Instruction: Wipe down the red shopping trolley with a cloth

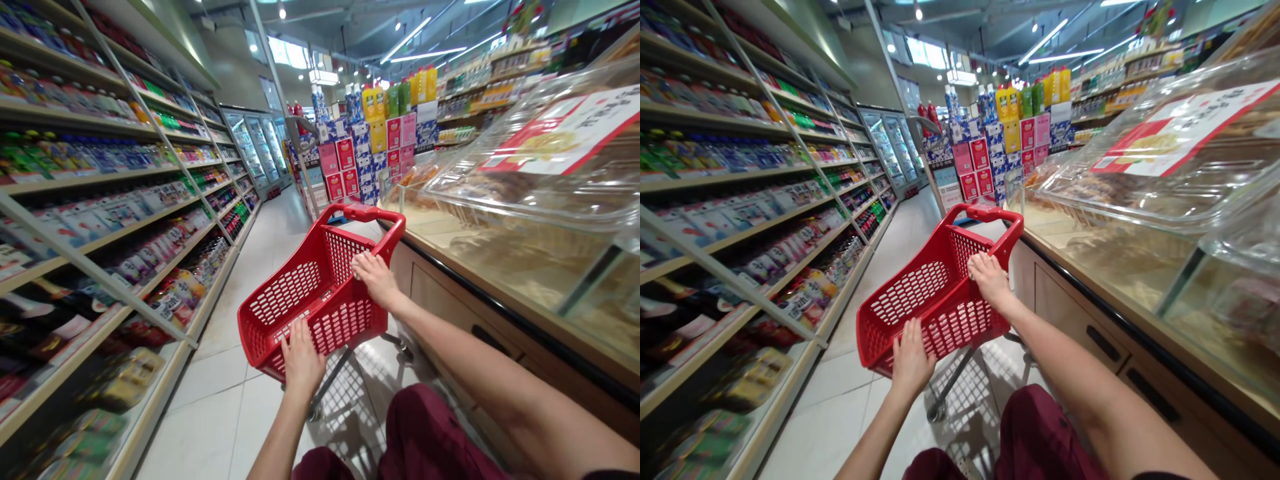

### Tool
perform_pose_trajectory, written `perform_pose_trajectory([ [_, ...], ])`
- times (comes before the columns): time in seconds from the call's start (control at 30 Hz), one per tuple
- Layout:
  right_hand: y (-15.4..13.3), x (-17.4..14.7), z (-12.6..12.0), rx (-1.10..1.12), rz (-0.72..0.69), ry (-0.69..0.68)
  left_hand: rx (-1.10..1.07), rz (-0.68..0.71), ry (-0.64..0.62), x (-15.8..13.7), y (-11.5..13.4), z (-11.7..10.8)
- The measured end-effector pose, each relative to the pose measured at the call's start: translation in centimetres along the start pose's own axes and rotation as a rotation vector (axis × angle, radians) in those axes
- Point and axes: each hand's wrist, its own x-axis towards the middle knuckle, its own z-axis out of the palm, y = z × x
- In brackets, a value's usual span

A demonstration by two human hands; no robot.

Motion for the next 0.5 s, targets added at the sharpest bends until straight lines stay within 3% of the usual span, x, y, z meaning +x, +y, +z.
perform_pose_trajectory([
  [0.07, 2.2, 1.2, -1.0, -0.033, 0.089, 0.017, 0.008, -0.016, -0.015, -0.2, -0.2, -0.2],
  [0.13, 2.2, 1.4, -1.5, -0.048, 0.124, 0.031, 0.023, -0.036, -0.049, -0.1, -0.1, -0.7],
  [0.2, 0.3, 0.7, -1.1, -0.026, 0.021, 0.018, 0.042, -0.073, -0.075, 0.2, 0.4, -1.2],
  [0.3, -2.5, -0.5, 0.0, 0.03, -0.262, -0.011, 0.057, -0.06, -0.071, 0.9, 1.2, -1.5],
  [0.37, -1.6, -0.4, -0.1, 0.015, -0.321, -0.015, 0.058, -0.006, -0.064, 1.1, 1.5, -1.3],
  [0.43, 1.8, 0.8, -1.2, -0.049, -0.212, 0.001, 0.052, 0.027, -0.068, 1.0, 1.4, -0.8],
  [0.5, 5.8, 2.3, -2.6, -0.118, -0.014, 0.067, 0.048, 0.03, -0.063, 0.8, 1.2, -0.4],
])
